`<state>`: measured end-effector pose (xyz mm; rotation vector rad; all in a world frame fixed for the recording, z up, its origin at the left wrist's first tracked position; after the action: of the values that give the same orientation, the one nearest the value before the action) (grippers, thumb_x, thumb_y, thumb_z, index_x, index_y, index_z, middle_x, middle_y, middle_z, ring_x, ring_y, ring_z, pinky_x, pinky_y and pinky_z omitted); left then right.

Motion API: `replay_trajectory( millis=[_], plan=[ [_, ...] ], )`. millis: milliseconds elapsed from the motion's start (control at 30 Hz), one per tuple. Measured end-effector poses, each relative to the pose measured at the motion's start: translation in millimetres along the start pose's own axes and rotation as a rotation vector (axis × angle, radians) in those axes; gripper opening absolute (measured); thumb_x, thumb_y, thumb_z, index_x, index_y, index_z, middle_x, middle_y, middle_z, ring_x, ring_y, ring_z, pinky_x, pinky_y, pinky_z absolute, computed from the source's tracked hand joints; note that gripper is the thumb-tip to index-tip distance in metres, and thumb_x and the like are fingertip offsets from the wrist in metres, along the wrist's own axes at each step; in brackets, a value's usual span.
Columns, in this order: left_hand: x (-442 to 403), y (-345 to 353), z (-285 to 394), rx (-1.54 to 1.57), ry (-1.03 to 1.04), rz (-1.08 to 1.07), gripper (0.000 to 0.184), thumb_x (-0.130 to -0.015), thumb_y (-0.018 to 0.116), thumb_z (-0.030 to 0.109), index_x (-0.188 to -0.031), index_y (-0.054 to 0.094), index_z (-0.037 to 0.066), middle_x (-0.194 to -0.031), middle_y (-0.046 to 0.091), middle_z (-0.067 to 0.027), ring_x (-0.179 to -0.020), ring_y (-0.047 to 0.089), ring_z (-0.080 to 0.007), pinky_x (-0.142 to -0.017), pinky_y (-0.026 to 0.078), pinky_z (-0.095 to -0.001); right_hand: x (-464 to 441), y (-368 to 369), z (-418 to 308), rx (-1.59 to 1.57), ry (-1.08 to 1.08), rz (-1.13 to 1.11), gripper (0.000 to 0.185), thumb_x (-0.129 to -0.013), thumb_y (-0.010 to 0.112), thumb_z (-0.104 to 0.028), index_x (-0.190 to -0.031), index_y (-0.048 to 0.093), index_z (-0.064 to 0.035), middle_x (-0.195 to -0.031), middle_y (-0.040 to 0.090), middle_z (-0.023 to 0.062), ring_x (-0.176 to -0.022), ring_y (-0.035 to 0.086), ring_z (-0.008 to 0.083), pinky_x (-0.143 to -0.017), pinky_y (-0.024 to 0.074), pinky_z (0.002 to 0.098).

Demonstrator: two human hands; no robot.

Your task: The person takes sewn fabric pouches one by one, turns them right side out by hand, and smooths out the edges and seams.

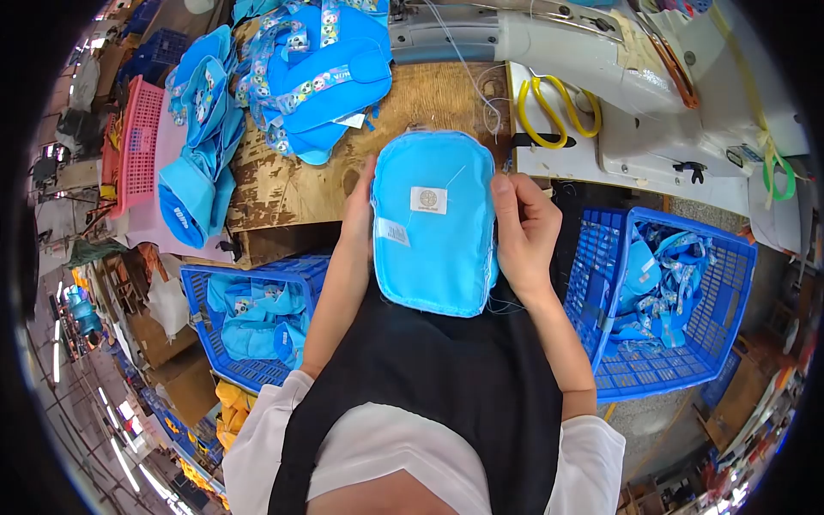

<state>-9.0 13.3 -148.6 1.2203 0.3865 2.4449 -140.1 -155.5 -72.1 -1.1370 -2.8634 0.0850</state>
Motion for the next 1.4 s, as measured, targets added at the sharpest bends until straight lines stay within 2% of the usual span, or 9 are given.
replay_trajectory(
  millis=[100,300,367,433,600,767,1200,1333,1400],
  plan=[
    [-7,-7,-9,-0.078,-0.184,0.023,0.063,-0.103,0.046,0.055,-0.137,0.057,0.003,-0.130,0.063,-0.0196,-0.113,0.063,-0.0272,-0.097,0.052,-0.0415,-4,0,2,-0.017,-0.036,0.016,0.022,-0.102,0.058,-0.015,-0.088,0.065,0.0011,-0.071,0.052,-0.0025,-0.065,0.038,0.0064,-0.059,0.0318,0.0204],
    [20,-7,-6,0.032,-0.027,-0.052,0.053,-0.101,0.058,0.042,-0.134,0.058,0.001,-0.126,0.064,-0.0170,-0.115,0.061,-0.0275,-0.100,0.049,-0.0382,-23,8,10,0.087,-0.102,0.001,0.012,-0.097,0.063,-0.009,-0.104,0.064,0.0002,-0.081,0.058,0.0017,-0.069,0.046,0.0089,-0.064,0.0392,0.0213],
    [37,3,14,-0.199,0.436,-0.133,0.047,-0.095,0.066,0.032,-0.129,0.060,0.001,-0.122,0.064,-0.0148,-0.112,0.061,-0.0268,-0.098,0.049,-0.0361,-28,18,11,0.064,-0.109,-0.010,0.016,-0.096,0.064,-0.008,-0.110,0.063,-0.0001,-0.086,0.060,0.0033,-0.071,0.048,0.0099,-0.066,0.0419,0.0218],
    [59,13,26,-0.420,0.897,-0.209,0.043,-0.089,0.074,0.022,-0.124,0.061,0.001,-0.117,0.063,-0.0125,-0.108,0.060,-0.0261,-0.096,0.048,-0.0339,-28,28,10,0.260,-0.394,0.033,0.027,-0.093,0.066,-0.004,-0.119,0.061,-0.0002,-0.089,0.061,0.0051,-0.074,0.051,0.0114,-0.070,0.0448,0.0237],
    [54,-3,5,-0.942,1.029,-0.033,0.042,-0.076,0.079,0.002,-0.114,0.061,0.001,-0.112,0.059,-0.0091,-0.098,0.057,-0.0236,-0.089,0.048,-0.0318,-32,30,40,0.018,-0.160,-0.044,0.022,-0.097,0.062,-0.007,-0.117,0.062,0.0008,-0.088,0.061,0.0035,-0.076,0.050,0.0102,-0.072,0.0434,0.0232],
    [54,6,1,-0.887,1.072,-0.012,0.038,-0.073,0.082,0.004,-0.105,0.060,0.003,-0.104,0.058,-0.0074,-0.088,0.053,-0.0207,-0.081,0.046,-0.0310,-14,18,36,-0.124,0.042,-0.058,0.016,-0.102,0.058,-0.012,-0.109,0.063,0.0008,-0.087,0.059,0.0009,-0.077,0.047,0.0083,-0.072,0.0411,0.0216],
    [55,-1,-12,-0.866,1.038,-0.057,0.031,-0.078,0.079,0.005,-0.105,0.065,0.004,-0.104,0.061,-0.0089,-0.085,0.056,-0.0223,-0.077,0.048,-0.0313,-11,14,26,-0.078,-0.112,-0.029,0.023,-0.106,0.051,-0.020,-0.098,0.061,-0.0009,-0.086,0.056,-0.0016,-0.076,0.043,0.0068,-0.069,0.0355,0.0192],
    [66,-17,0,-0.733,1.249,0.417,0.028,-0.090,0.064,0.006,-0.118,0.061,0.001,-0.115,0.060,-0.0108,-0.099,0.056,-0.0219,-0.090,0.046,-0.0326,-12,10,25,-0.098,-0.138,-0.063,0.023,-0.106,0.050,-0.020,-0.098,0.061,-0.0012,-0.087,0.056,-0.0012,-0.076,0.043,0.0070,-0.070,0.0356,0.0191],
    [59,-24,13,-0.605,1.174,0.475,0.029,-0.096,0.057,0.010,-0.123,0.059,0.001,-0.119,0.062,-0.0111,-0.101,0.059,-0.0225,-0.093,0.046,-0.0321,-13,8,26,-0.172,-0.159,-0.046,0.022,-0.106,0.050,-0.020,-0.099,0.060,-0.0016,-0.088,0.056,-0.0006,-0.077,0.044,0.0072,-0.071,0.0360,0.0189]
  ],
)
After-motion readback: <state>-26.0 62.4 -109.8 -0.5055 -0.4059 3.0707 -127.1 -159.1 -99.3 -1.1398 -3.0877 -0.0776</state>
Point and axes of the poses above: each hand's wrist, its own x-axis away from the middle knuckle, its own y-axis out of the palm, z = x × y, the point moved 4 cm from there along -x, towards the middle knuckle
